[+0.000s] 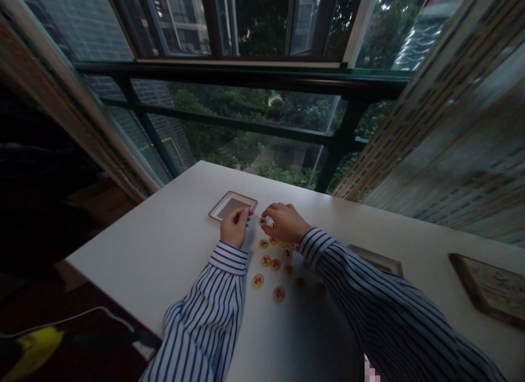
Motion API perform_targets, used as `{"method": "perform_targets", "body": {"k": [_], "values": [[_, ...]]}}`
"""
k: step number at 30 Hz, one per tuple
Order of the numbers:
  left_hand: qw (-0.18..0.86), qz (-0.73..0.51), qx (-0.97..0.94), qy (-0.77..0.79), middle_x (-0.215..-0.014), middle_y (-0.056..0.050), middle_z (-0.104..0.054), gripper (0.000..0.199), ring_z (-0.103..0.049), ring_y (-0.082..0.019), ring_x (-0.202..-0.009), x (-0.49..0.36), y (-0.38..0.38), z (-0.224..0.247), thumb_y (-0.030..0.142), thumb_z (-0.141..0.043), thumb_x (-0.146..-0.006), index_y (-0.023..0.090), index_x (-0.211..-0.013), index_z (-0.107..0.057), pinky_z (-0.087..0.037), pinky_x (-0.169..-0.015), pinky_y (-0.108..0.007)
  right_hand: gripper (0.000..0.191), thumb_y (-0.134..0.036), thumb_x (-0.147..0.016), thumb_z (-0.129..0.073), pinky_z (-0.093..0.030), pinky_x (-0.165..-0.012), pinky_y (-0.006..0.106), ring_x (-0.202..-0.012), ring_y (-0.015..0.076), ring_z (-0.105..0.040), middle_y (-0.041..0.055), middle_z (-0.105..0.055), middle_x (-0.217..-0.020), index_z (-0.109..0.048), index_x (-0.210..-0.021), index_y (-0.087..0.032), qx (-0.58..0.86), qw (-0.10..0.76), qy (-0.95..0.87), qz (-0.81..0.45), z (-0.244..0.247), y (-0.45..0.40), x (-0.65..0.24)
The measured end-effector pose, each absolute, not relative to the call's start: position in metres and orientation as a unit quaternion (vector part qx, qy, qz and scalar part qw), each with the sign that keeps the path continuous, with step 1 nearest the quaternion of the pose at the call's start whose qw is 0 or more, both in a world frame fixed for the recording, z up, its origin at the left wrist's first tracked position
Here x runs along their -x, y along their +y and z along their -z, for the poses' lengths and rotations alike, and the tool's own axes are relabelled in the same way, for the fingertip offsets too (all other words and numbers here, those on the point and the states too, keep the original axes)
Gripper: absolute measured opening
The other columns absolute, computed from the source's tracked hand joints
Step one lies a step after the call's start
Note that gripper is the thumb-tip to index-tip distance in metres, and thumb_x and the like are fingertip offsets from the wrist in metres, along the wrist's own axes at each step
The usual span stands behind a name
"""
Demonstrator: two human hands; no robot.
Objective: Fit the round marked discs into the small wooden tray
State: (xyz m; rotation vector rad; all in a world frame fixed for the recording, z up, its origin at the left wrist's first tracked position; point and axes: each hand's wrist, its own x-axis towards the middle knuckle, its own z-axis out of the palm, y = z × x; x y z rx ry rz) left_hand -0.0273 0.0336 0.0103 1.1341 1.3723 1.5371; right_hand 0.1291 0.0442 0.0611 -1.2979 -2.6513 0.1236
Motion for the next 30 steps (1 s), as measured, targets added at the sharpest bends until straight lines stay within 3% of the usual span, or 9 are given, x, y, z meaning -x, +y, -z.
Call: {"method": "perform_targets", "body": {"k": [7, 17, 25, 30], "values": [[0.283, -0.605, -0.491, 0.559, -0.076, -0.007, -0.067, 0.030, -0.060, -0.015, -0.069, 0.026, 0.032, -0.008, 0.040, -0.053, -0.074, 0.012, -0.081, -0.064, -0.047, -0.064, -0.025, 0.031, -0.039, -0.075, -0.051, -0.036, -0.082, 0.038, -0.099, 0.0241, -0.051, 0.0090, -0.059, -0.105, -0.063, -0.099, -0.023, 0.468, 0.012, -0.882, -0.053, -0.048, 0.048, -0.117], [0.261, -0.595, -0.510, 0.565, -0.076, -0.006, -0.067, 0.028, -0.060, -0.015, -0.069, 0.024, 0.032, -0.004, 0.039, -0.052, -0.075, 0.014, -0.080, -0.064, -0.046, -0.066, -0.025, 0.031, -0.040, -0.072, -0.055, -0.037, -0.081, 0.041, -0.098, 0.0256, -0.052, 0.0103, -0.059, -0.107, -0.065, -0.095, -0.022, 0.477, -0.016, -0.876, -0.066, -0.051, 0.052, -0.112], [0.249, -0.560, -0.535, 0.582, -0.073, -0.006, -0.066, 0.028, -0.059, -0.015, -0.065, 0.023, 0.030, -0.001, 0.038, -0.054, -0.073, 0.014, -0.084, -0.065, -0.046, -0.061, -0.024, 0.032, -0.037, -0.079, -0.047, -0.037, -0.085, 0.035, -0.102, 0.0225, -0.051, 0.0080, -0.056, -0.113, -0.059, -0.105, -0.023, 0.499, 0.032, -0.864, -0.063, -0.075, 0.056, -0.152], [0.263, -0.545, -0.551, 0.574, -0.073, -0.005, -0.067, 0.028, -0.059, -0.015, -0.066, 0.020, 0.028, -0.003, 0.038, -0.058, -0.069, 0.015, -0.083, -0.067, -0.046, -0.061, -0.025, 0.028, -0.033, -0.080, -0.049, -0.040, -0.077, 0.027, -0.087, 0.0169, -0.056, 0.0067, -0.062, -0.098, -0.063, -0.099, -0.019, 0.509, 0.149, -0.844, -0.075, -0.104, 0.050, -0.188]]}}
